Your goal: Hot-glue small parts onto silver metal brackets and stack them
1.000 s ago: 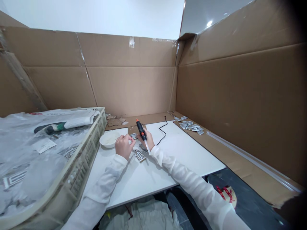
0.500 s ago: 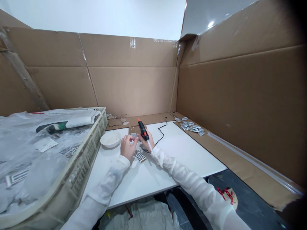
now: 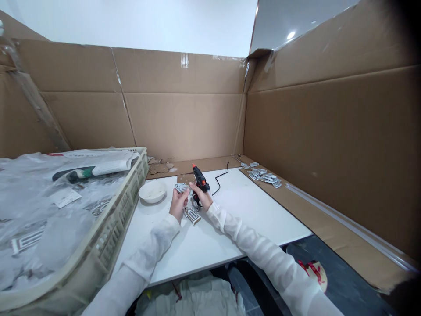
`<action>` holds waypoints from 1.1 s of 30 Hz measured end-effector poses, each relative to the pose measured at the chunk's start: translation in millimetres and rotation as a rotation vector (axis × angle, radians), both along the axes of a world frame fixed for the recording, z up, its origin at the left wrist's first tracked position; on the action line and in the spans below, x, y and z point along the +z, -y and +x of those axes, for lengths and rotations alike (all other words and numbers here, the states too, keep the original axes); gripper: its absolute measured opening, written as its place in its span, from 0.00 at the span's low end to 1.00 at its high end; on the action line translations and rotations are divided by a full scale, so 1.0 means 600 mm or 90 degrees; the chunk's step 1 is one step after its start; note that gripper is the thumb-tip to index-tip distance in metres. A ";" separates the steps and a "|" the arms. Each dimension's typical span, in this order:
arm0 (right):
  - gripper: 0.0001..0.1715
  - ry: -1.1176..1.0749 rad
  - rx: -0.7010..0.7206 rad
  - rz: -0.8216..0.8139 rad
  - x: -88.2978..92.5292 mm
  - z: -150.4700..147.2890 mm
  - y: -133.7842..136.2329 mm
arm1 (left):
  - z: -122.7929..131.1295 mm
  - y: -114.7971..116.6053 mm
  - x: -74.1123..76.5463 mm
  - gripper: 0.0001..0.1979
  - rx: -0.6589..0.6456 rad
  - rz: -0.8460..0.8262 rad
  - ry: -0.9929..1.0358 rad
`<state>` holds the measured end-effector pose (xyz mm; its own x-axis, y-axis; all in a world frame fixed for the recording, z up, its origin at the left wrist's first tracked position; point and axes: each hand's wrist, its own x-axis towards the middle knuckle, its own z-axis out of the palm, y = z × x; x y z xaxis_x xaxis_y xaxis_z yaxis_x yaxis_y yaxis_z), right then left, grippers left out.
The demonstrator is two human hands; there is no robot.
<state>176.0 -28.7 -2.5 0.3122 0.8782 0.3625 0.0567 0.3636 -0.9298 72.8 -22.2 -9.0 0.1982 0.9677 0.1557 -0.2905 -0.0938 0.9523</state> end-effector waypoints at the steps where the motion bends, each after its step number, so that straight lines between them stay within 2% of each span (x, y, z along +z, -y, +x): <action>1: 0.21 0.005 0.004 -0.007 0.003 0.000 0.002 | -0.002 0.000 0.003 0.19 -0.022 -0.004 0.016; 3: 0.21 0.015 0.014 -0.003 0.007 -0.001 0.004 | -0.005 0.000 0.006 0.17 -0.044 -0.004 0.032; 9: 0.17 0.044 0.036 0.028 0.005 -0.001 0.000 | -0.007 -0.008 -0.005 0.14 -0.027 0.014 0.026; 12: 0.17 0.073 0.036 0.028 0.009 0.001 0.004 | -0.008 -0.013 -0.009 0.12 0.034 0.023 0.014; 15: 0.17 0.115 -0.002 0.007 0.013 0.004 0.010 | -0.011 -0.017 -0.006 0.12 0.091 0.006 0.017; 20: 0.19 0.168 -0.020 -0.010 0.010 0.009 0.014 | -0.017 -0.020 -0.001 0.16 0.056 -0.024 0.002; 27: 0.21 0.243 -0.022 0.020 0.003 0.013 0.010 | -0.018 -0.021 -0.003 0.13 0.100 0.001 -0.032; 33: 0.22 0.238 -0.029 0.004 0.002 0.014 0.007 | -0.018 -0.024 -0.006 0.10 0.098 0.012 -0.055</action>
